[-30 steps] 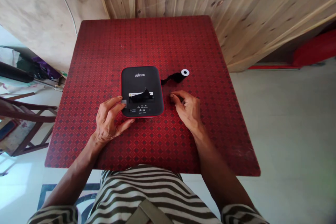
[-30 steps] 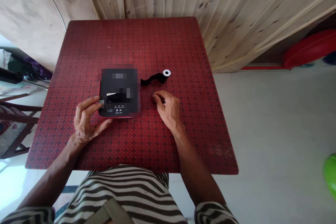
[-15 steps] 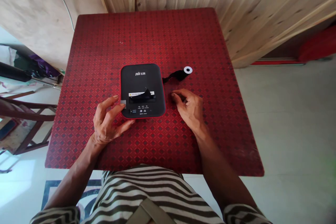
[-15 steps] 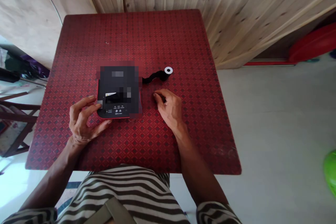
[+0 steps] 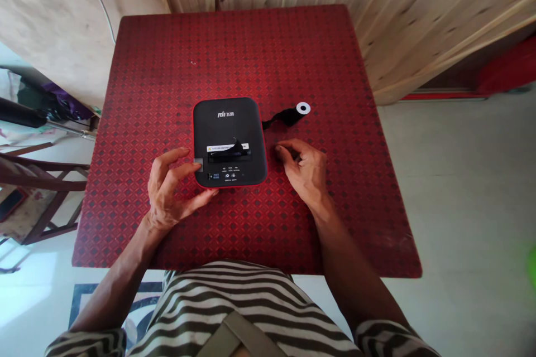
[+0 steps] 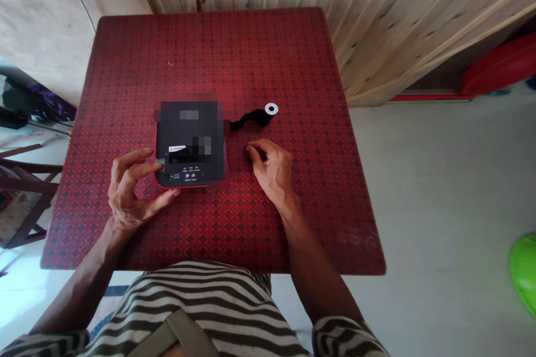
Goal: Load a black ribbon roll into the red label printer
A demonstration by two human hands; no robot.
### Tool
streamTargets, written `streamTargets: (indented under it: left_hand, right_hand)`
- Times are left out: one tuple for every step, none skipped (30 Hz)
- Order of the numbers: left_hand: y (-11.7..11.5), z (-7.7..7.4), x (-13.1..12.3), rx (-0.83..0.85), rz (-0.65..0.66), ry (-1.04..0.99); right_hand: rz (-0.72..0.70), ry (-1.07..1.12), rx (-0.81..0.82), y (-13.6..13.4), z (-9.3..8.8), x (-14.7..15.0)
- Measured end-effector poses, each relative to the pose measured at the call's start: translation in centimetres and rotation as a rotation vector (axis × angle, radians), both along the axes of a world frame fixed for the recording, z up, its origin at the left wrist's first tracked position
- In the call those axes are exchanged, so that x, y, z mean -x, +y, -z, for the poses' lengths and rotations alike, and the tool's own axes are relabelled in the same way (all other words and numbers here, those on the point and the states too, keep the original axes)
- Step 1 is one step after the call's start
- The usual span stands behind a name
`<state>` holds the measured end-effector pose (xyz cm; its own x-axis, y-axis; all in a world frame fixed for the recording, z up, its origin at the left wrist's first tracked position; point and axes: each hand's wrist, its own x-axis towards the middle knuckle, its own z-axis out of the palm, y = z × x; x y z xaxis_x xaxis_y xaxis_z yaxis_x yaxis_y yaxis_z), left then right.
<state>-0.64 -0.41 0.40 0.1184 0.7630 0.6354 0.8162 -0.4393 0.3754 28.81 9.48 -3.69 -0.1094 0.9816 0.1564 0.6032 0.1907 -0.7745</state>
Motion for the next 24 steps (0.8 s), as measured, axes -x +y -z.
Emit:
streamTargets:
  left_hand:
    - [0.0,0.1,0.0,0.001,0.003,-0.008]
    - [0.1,0.1,0.0,-0.001,0.005,-0.015]
    - [0.1,0.2,0.0,-0.004,0.006,-0.022]
    - [0.1,0.3,0.0,-0.010,0.006,-0.026]
    - [0.1,0.4,0.0,-0.017,0.004,-0.028]
    - [0.1,0.5,0.0,-0.024,0.003,-0.028]
    - [0.0,0.7,0.0,-0.031,0.007,-0.024]
    - [0.0,0.8,0.0,-0.036,0.014,-0.017]
    - [0.0,0.9,0.0,-0.044,0.024,-0.010]
    - [0.0,1.0,0.0,-0.055,0.034,-0.005]
    - [0.0,1.1,0.0,-0.068,0.043,-0.002]
    - [0.0,1.2,0.0,-0.082,0.050,-0.001]
    - [0.0,1.3,0.0,-0.092,0.056,-0.002]
    - [0.1,1.3,0.0,-0.096,0.061,-0.001]
    - [0.1,1.4,0.0,-0.097,0.064,0.001]
    - [0.1,1.4,0.0,-0.094,0.065,0.004]
    - [0.1,1.5,0.0,-0.092,0.065,0.008]
    - [0.0,1.6,0.0,-0.088,0.062,0.012]
    - [0.0,1.6,0.1,-0.085,0.058,0.017]
    - [0.0,1.7,0.1,-0.079,0.055,0.022]
    - [0.0,1.8,0.1,-0.073,0.051,0.026]
    - [-0.1,1.8,0.1,-0.065,0.049,0.030]
    - [-0.1,1.9,0.1,-0.059,0.047,0.032]
    - [-0.1,1.9,0.2,-0.056,0.047,0.032]
  right_hand:
    - [0.001,0.000,0.000,0.0,0.0,0.0]
    - [0.000,0.001,0.001,0.0,0.1,0.0]
    - [0.000,0.001,0.003,0.1,0.2,0.0]
    - [-0.002,0.002,0.007,0.1,0.3,0.0]
    - [-0.005,0.009,0.013,0.0,0.2,0.0]
    - [-0.006,0.024,0.012,-0.1,0.1,0.1]
    - [-0.004,0.043,0.003,-0.2,-0.3,0.1]
    - [-0.001,0.059,-0.020,-0.4,-0.8,0.2]
    - [-0.002,0.064,-0.060,-0.6,-1.6,0.3]
    - [-0.013,0.056,-0.116,-0.9,-2.5,0.5]
    - [-0.041,0.037,-0.181,-1.0,-3.6,0.9]
    - [-0.092,0.007,-0.250,-1.1,-4.8,1.3]
    - [-0.165,-0.030,-0.312,-1.1,-6.0,2.0]
    - [-0.250,-0.070,-0.366,-0.8,-7.0,2.8]
    - [-0.345,-0.119,-0.402,-0.4,-8.0,3.7]
    - [-0.443,-0.181,-0.419,0.1,-8.7,4.7]
    - [-0.532,-0.260,-0.417,0.7,-9.3,5.8]
    - [-0.605,-0.349,-0.399,1.4,-9.7,6.9]
    - [-0.656,-0.440,-0.367,2.1,-10.0,8.0]
    - [-0.686,-0.529,-0.332,2.7,-10.1,9.1]
    - [-0.699,-0.612,-0.293,3.3,-10.3,10.0]
    - [-0.700,-0.685,-0.253,3.7,-10.3,10.8]
    - [-0.699,-0.743,-0.216,4.0,-10.4,11.4]
    - [-0.700,-0.780,-0.186,4.3,-10.4,11.8]
